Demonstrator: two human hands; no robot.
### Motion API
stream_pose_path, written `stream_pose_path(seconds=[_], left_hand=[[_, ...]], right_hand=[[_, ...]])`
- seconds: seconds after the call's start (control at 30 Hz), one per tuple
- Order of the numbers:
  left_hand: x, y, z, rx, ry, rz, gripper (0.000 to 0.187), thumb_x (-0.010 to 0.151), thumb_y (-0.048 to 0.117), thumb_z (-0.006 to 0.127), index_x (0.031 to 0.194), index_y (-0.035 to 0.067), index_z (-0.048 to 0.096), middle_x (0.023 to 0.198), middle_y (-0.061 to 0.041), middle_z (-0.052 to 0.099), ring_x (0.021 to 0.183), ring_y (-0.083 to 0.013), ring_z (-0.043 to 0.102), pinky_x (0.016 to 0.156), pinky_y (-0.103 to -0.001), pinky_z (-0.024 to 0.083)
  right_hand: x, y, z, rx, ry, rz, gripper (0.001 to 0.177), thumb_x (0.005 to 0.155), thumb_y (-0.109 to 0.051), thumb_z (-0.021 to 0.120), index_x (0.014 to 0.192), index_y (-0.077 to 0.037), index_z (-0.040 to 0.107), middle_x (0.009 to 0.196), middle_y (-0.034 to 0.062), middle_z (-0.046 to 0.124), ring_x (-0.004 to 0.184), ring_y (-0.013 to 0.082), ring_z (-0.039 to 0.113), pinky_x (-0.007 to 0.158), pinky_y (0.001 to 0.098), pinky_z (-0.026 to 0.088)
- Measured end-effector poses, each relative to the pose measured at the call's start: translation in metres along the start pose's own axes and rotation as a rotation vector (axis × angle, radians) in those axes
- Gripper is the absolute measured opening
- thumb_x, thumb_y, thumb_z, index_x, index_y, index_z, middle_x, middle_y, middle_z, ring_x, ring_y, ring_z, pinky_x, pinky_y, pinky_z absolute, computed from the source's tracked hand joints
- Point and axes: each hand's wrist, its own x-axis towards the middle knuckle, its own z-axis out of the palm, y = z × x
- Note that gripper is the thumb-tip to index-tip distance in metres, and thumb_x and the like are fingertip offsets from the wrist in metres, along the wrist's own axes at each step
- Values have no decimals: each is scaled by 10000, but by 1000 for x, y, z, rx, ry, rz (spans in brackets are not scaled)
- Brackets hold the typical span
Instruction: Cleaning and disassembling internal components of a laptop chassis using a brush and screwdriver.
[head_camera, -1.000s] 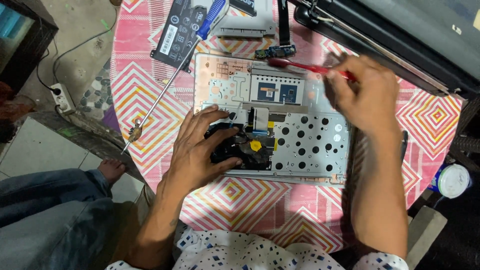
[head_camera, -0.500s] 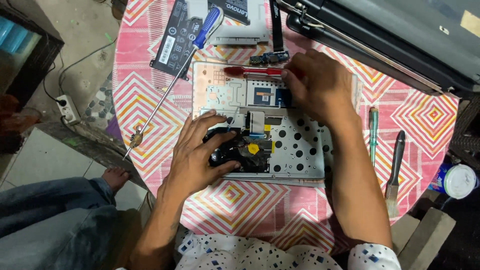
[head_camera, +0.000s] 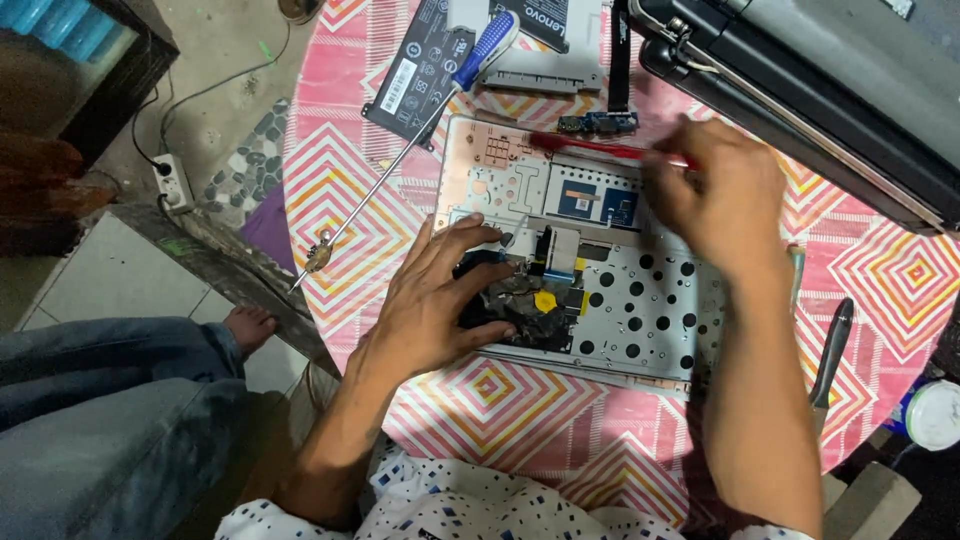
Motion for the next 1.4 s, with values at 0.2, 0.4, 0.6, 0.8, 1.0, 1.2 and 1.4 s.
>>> stream_pose_path(seconds=[0.2,0.4,0.6,0.8,1.0,1.2,1.4], left_hand=[[1,5,0,-30,23,-77,533,697,363,883,1148,156,691,1350,-107,539,1379,-388,461,1181,-643,187],[-2,3,6,-34,73,-105,537,701,397,876,1150,165,695,1332,-84,550,1374,-357,473,1187,-604,203],[-11,-3,19,135,199,-50,566,689,532,852,1099,176,694,1113,-75,547,1191,-344,535,1119,-541,308],[-11,-1,18,181,259,-57,669,646,551,871,1099,118,637,1033,-87,488,1072,-377,527,997,-543,394],[-13,-8,22,126,368,-105,554,966,602,491,1167,92,574,1163,-125,484,1188,-401,491,1015,-518,386],[-15,-21,27,74,572,-63,506,1068,438,263,1199,45,553,1086,-134,514,1062,-369,538,933,-478,416],[-13,-6,10,-335,741,-440,188,1029,180,474,1092,53,597,761,-83,688,737,-248,676,740,-368,525]], right_hand=[[32,-63,23,110,27,-116,171,1035,-234,635,1042,-85,719,922,113,685,788,302,657,602,433,502],[24,-69,24,-56,96,-361,187,1042,-339,582,999,-179,669,832,69,603,775,293,650,588,380,497],[7,-77,17,62,24,-302,206,1017,-267,611,931,-94,683,755,122,604,675,327,631,522,405,479],[0,-56,14,-80,117,-209,218,1090,-303,595,1033,-121,699,838,127,608,727,320,632,565,407,476],[-25,-93,-18,16,-212,-136,171,973,-255,628,938,-99,690,826,161,657,743,331,660,637,420,525],[-61,-89,-15,-168,-131,-158,191,880,-265,725,1031,-151,698,920,108,682,757,262,672,605,339,510],[-91,-93,0,33,-287,-186,170,916,-310,612,1042,-213,671,916,105,684,745,298,700,570,380,551]])
